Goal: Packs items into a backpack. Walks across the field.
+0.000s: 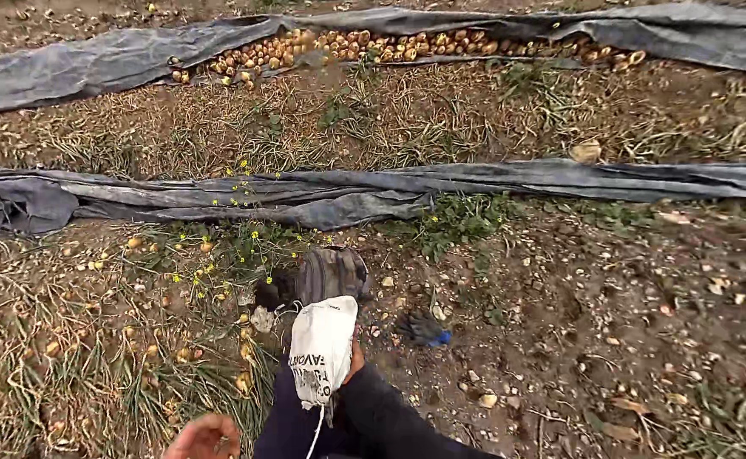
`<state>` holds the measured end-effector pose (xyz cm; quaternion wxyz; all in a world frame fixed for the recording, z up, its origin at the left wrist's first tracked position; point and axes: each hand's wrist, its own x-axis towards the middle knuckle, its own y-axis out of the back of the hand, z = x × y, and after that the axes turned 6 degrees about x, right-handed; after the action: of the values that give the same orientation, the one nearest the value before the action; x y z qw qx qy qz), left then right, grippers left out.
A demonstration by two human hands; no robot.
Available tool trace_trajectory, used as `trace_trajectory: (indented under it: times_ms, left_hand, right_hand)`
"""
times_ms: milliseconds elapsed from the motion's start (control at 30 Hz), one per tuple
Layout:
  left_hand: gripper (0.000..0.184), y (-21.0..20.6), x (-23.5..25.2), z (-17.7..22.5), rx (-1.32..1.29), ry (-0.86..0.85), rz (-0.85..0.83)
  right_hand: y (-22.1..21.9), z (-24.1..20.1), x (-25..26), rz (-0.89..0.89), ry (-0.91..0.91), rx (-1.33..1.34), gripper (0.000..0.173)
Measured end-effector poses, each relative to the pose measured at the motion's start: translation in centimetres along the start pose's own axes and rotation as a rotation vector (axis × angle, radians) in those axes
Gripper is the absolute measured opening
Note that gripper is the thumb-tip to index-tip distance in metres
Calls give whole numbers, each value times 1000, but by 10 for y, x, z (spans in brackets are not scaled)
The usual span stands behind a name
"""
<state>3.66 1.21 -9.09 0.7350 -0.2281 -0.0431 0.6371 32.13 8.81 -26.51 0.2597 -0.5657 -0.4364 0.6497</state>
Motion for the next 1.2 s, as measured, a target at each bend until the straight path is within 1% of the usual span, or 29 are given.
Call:
trace_trajectory:
  times_ms: [67, 100, 133, 167, 200, 233, 267, 300, 333, 367, 400, 433, 467, 500, 533, 567, 633, 667, 700, 733, 800, 867, 900, 1000, 1067, 1133, 1200]
  left_hand:
    - [83, 34, 48, -13, 304, 111, 47]
    - [102, 45, 77, -28, 403, 149, 53]
    - [116, 51, 106, -45, 423, 197, 53]
    - [125, 53, 134, -62, 347, 251, 45]
    - [130, 50, 157, -74, 202, 300, 32]
    - [127, 43, 171, -81, 28, 334, 27]
    - [114, 32, 177, -83, -143, 356, 62]
    - [87, 20, 180, -81, -289, 371, 141]
    - [66, 12, 184, -78, -411, 361, 201]
    - [59, 9, 186, -78, -492, 344, 241]
    - [58, 13, 187, -87, -514, 330, 290]
    - [56, 24, 190, -106, -472, 320, 328]
    - [57, 38, 194, -128, -434, 319, 362]
    - [58, 46, 200, -136, -400, 336, 396]
    - [59, 47, 207, -130, -407, 357, 400]
    - [60, 41, 215, -114, -470, 387, 376]
    - [57, 23, 234, -74, -603, 454, 289]
    - [56, 17, 243, -66, -626, 469, 252]
    - [56, 11, 252, -64, -611, 485, 248]
    - [56, 3, 260, -64, -576, 503, 264]
    - [56, -15, 274, -74, -530, 547, 324]
    - [59, -32, 283, -89, -507, 599, 385]
    - [62, -40, 285, -97, -495, 615, 394]
    - [65, -63, 283, -120, -486, 635, 417]
    - [66, -86, 284, -134, -497, 652, 453]
    - [66, -107, 289, -149, -481, 665, 475]
    - [66, -128, 292, -164, -430, 699, 497]
  right_hand:
    - [-33, -5, 7, -23, 11, -39, 66]
    - [-44, -6, 12, -21, 20, -75, 60]
    - [-55, -3, 17, 34, 86, -155, 54]
    - [-64, 4, 24, 118, 175, -270, 46]
    - [-62, 13, 34, 182, 253, -344, 36]
    - [-57, 24, 44, 230, 311, -375, 31]
    - [-59, 31, 49, 235, 302, -439, 29]
    - [-67, 34, 52, 192, 254, -501, 28]
    - [-97, 34, 51, 269, 134, -572, 26]
    - [-115, 34, 52, 282, 10, -654, 35]
    - [-109, 28, 57, 110, -66, -785, 55]
    - [-102, 19, 68, -68, -92, -1093, 75]
    - [-101, 9, 78, -181, -58, -1466, 85]
    - [-100, 4, 85, -168, 58, -1731, 84]
    - [-101, -4, 89, -128, 193, -1836, 81]
    - [-104, -13, 88, -111, 269, -1820, 83]
    - [-116, -24, 80, -179, 297, -1661, 97]
    - [-123, -23, 75, -208, 290, -1613, 106]
    - [-127, -19, 72, -229, 290, -1641, 113]
    - [-127, -16, 71, -234, 288, -1727, 115]
    - [-122, -17, 77, -170, 260, -1908, 104]
    - [-110, -27, 88, -64, 256, -1939, 93]
    - [-104, -36, 93, -28, 227, -1929, 91]
    - [-92, -65, 100, 44, 80, -1966, 91]
    - [-85, -83, 100, 101, -3, -2040, 99]
    - [-76, -106, 101, 132, -81, -2083, 102]
    - [-63, -134, 98, 105, -120, -2056, 96]
